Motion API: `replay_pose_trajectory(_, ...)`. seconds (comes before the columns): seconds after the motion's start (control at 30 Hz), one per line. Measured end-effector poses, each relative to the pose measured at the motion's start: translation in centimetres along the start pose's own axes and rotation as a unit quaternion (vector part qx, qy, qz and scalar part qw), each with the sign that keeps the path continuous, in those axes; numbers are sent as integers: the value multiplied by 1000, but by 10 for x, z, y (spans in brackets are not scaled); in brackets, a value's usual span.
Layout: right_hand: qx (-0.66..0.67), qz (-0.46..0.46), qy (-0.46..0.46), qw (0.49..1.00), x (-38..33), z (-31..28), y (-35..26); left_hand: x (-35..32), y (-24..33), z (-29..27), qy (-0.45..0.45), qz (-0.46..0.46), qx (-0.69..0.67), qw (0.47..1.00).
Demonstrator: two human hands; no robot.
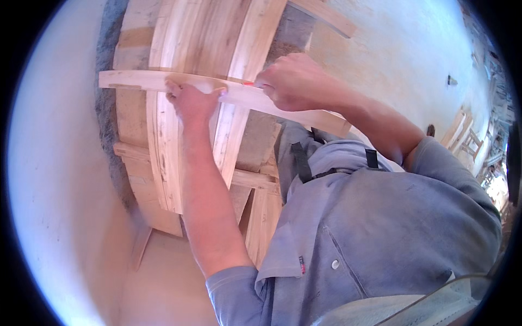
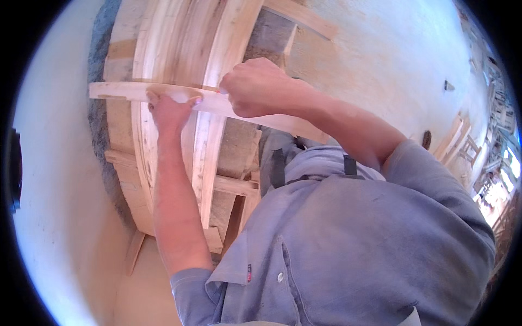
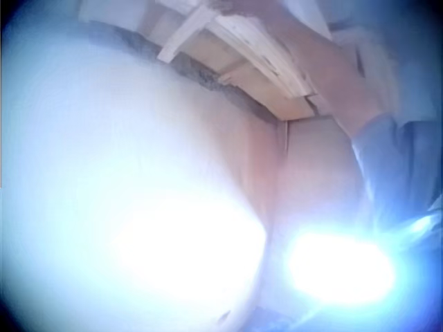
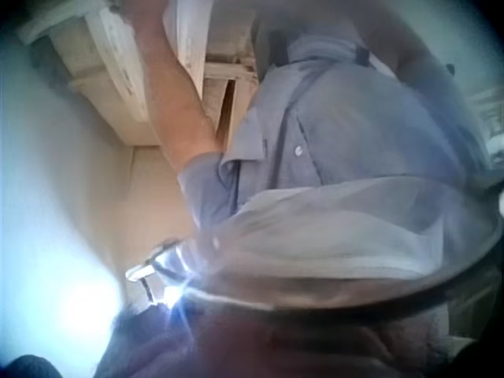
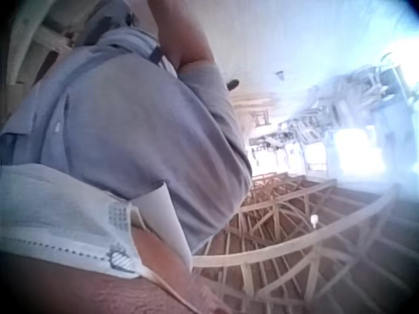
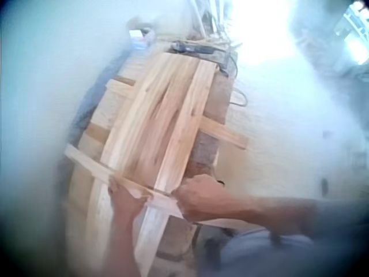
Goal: The person places a curved wooden piece over a stack of planks and uses a red pencil to mark alignment points along its length. The person then removes the curved piece and marks additional lines on the stacked planks.
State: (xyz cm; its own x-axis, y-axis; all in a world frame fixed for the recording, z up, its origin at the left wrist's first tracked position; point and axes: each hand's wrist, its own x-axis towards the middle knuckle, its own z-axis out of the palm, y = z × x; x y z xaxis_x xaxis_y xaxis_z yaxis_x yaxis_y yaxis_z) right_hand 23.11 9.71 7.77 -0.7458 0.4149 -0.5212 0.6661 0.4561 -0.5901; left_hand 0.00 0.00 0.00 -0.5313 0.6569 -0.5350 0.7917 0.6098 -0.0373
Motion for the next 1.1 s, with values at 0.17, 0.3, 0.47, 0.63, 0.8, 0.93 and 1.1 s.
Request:
replay_pose_trajectory(0.17, 37, -18, 53, 998, -55, 14, 44, -11, 14, 0, -5, -21, -39, 999)
replay_pose_trajectory(0.3, 115, 60, 123, 984, -75, 51, 62, -7, 8, 2, 5, -12, -41, 999)
replay_pose_trajectory(0.47, 179, 65, 193, 963, -85, 149, 99, -9, 11, 2, -4, -5, -29, 1000)
replay_pose_trajectory(0.63, 241, 132, 169, 947, -79, 164, 95, -24, -1, 19, 83, -5, -59, 995)
replay_pose_trajectory(0.8, 252, 146, 210, 933, -100, 142, 109, -118, 30, 94, 272, 67, -222, 934)
replay_pose_trajectory(0.93, 281, 118, 256, 917, -116, 126, 145, -227, 63, 132, 159, 77, -313, 933)
replay_pose_trajectory(1.1, 281, 115, 352, 885, -118, 112, 177, -286, 19, 160, 7, 14, -305, 952)
